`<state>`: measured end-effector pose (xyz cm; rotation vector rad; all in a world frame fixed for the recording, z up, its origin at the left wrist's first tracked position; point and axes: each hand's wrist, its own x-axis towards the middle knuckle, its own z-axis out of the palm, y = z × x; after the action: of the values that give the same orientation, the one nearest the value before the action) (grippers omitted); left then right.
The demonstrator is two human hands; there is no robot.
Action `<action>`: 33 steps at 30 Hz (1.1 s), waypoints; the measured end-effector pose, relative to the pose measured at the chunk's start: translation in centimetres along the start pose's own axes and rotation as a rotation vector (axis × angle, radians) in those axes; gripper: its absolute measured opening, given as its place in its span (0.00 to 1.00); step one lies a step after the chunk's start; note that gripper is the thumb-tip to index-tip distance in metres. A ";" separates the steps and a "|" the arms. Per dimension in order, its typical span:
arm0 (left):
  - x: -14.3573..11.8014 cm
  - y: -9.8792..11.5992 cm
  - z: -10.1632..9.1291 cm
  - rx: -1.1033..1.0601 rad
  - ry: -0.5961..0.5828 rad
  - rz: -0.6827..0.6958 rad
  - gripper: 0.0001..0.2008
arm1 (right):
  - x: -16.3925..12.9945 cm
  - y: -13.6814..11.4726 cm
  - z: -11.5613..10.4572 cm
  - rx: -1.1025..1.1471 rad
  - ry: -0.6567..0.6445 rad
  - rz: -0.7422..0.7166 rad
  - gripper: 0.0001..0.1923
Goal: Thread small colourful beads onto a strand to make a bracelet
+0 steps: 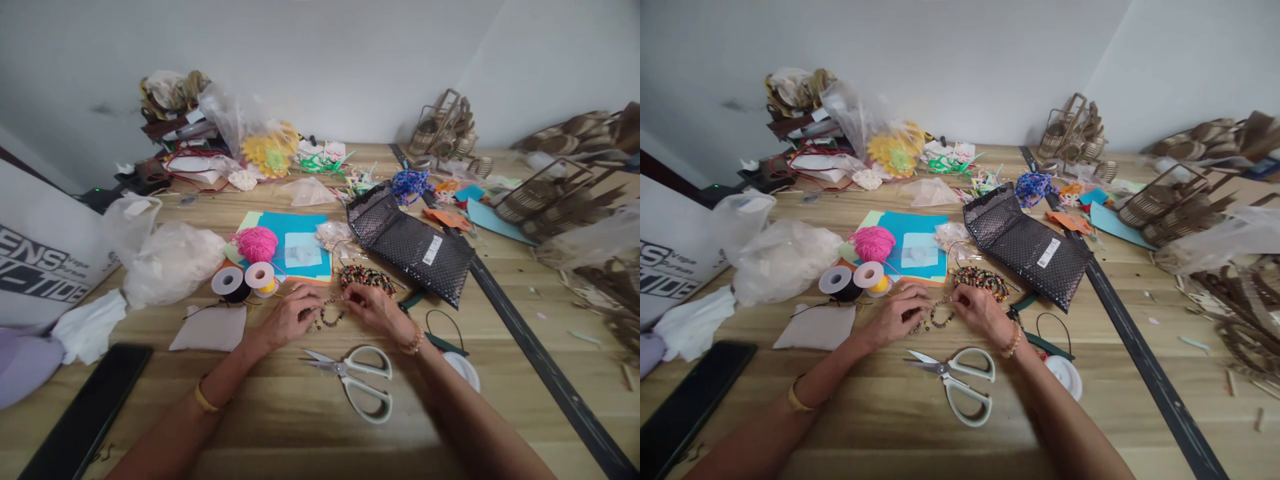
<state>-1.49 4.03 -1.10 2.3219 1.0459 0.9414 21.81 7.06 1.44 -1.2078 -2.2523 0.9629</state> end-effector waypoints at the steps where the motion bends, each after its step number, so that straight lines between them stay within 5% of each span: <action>1: 0.1 -0.1 -0.2 -0.019 0.029 -0.032 0.10 | 0.0 0.1 0.2 0.052 -0.006 0.002 0.05; 8: 0.4 -0.3 -1.6 -0.139 0.125 -0.265 0.05 | 0.0 0.8 2.5 0.379 -0.023 0.029 0.08; 23: 0.0 0.8 0.4 0.117 0.050 -0.093 0.11 | -0.4 -2.0 3.4 0.163 0.006 -0.037 0.07; 33: 0.1 0.9 0.2 -0.011 0.044 -0.128 0.09 | -0.2 -1.9 3.8 0.262 0.063 -0.057 0.07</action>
<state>-0.83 3.53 -0.69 2.2052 1.1881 0.9497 18.46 4.68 0.29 -1.0394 -2.0254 1.1393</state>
